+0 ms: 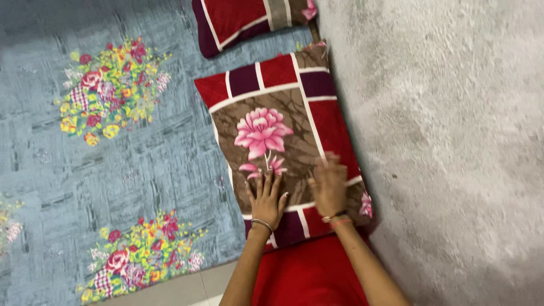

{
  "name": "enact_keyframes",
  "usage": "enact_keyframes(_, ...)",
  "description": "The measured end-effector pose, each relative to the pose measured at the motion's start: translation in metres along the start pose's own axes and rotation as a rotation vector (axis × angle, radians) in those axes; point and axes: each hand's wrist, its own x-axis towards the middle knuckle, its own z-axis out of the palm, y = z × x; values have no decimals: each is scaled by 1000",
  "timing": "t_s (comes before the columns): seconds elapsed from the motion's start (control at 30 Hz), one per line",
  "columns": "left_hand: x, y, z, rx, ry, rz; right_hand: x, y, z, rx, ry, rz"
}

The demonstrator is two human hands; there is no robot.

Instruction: The person smoothes a patterned bedsheet and arranges two pillows on a bed by hand.

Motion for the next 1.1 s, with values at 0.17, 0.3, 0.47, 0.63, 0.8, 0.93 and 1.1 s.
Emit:
enact_keyframes(0.17, 66, -23, -5, 107, -23, 20, 94, 18, 16, -195, -750, -182)
enact_keyframes(0.3, 101, -40, -20, 96, -49, 9, 120, 83, 17, -105, -214, 4)
enact_keyframes(0.47, 152, -47, -34, 91, -110, 1, 152, 41, 63, -87, -392, -392)
enact_keyframes(0.63, 191, -57, -37, 142, -82, 46, 233, 62, 54, -23, -469, -357)
enact_keyframes(0.8, 230, -59, -41, 145, -149, -20, 229, 11, 68, -115, -443, -481)
enact_keyframes(0.93, 256, -67, -38, 189, -20, 54, 275, 37, 66, 162, -748, -132)
enact_keyframes(1.1, 277, -65, -38, 198, -57, 15, 292, 68, 80, -105, -285, -287)
